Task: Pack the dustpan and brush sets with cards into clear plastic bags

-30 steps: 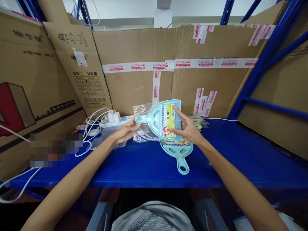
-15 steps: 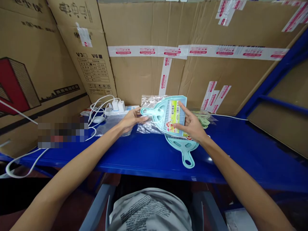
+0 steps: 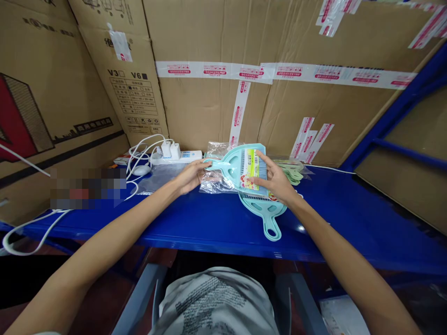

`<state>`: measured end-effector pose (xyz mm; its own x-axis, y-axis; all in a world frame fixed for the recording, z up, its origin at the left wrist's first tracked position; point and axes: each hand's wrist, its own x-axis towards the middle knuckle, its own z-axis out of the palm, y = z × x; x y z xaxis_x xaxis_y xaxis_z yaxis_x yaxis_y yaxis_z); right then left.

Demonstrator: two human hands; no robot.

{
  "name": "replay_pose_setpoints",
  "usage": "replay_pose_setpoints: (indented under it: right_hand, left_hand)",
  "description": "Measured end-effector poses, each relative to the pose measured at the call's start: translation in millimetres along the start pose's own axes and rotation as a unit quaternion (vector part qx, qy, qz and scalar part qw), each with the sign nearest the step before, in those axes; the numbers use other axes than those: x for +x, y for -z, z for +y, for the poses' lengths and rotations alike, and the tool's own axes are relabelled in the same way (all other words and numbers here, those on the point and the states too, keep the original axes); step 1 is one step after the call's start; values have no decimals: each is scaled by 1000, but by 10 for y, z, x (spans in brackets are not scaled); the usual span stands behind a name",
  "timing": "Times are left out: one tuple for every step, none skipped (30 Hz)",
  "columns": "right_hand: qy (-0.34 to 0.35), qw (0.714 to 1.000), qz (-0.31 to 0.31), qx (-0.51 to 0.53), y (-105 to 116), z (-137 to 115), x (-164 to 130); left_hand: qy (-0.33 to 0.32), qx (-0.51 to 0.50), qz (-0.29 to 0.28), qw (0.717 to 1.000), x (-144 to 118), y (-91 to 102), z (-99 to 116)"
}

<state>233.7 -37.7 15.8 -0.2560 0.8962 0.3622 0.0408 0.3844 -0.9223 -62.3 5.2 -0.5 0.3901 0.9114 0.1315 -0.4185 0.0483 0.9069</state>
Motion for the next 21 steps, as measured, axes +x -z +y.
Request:
replay_pose_setpoints:
  right_hand:
    - [-4,1000,2,-11,0,7,1]
    - [-7,1000,-1,-22,4,13,2]
    - [-8,1000,-5,-29,9,18,5]
    - [-8,1000,-7,-28,15,22,11]
    - [-9,1000,-5,-20,23,26,21]
    - [-9,1000,6,-7,32,30,35]
    - [-9,999,30,4,41,35,52]
    - [-9,998,66,10,52,39,70]
    - [-10,994,110,10,62,42,89]
    - [-16,989,149,10,70,43,105]
    - [-30,984,176,19,75,40,117]
    - [-52,981,183,40,74,33,123]
    - [-80,980,169,72,69,22,123]
    - [-108,978,142,108,59,9,117]
    - [-130,975,111,140,45,-6,108]
    - [-144,972,86,162,30,-20,97]
    - [-149,971,71,173,16,-32,86]
    - [-146,972,65,175,5,-41,77]
    - [-141,973,67,172,-1,-47,72]
    - [-138,974,71,168,-4,-49,69]
    - [-137,974,75,163,-2,-49,69]
  left_hand:
    - [4,-5,6,1000,4,-14,-24]
    - [9,-7,13,1000,6,-27,-44]
    - [12,-10,19,1000,7,-39,-58]
    - [14,-14,27,999,8,-48,-68]
    - [17,-18,34,999,8,-56,-72]
    - [18,-22,42,999,8,-62,-73]
    - [19,-24,50,998,8,-67,-72]
    - [17,-26,57,998,8,-73,-70]
    - [15,-26,63,998,7,-80,-67]
    - [13,-26,66,997,6,-88,-66]
    - [11,-25,67,997,3,-98,-67]
    - [11,-25,65,998,0,-109,-69]
    - [12,-24,62,998,-4,-122,-72]
    - [15,-23,58,998,-9,-134,-76]
    - [18,-21,52,998,-15,-145,-81]
    - [22,-20,46,999,-21,-155,-87]
    - [24,-18,40,999,-26,-163,-92]
    - [26,-16,33,999,-32,-168,-97]
    - [27,-15,25,999,-36,-171,-102]
    - [26,-14,18,999,-40,-173,-106]
    - [25,-12,12,1000,-43,-173,-109]
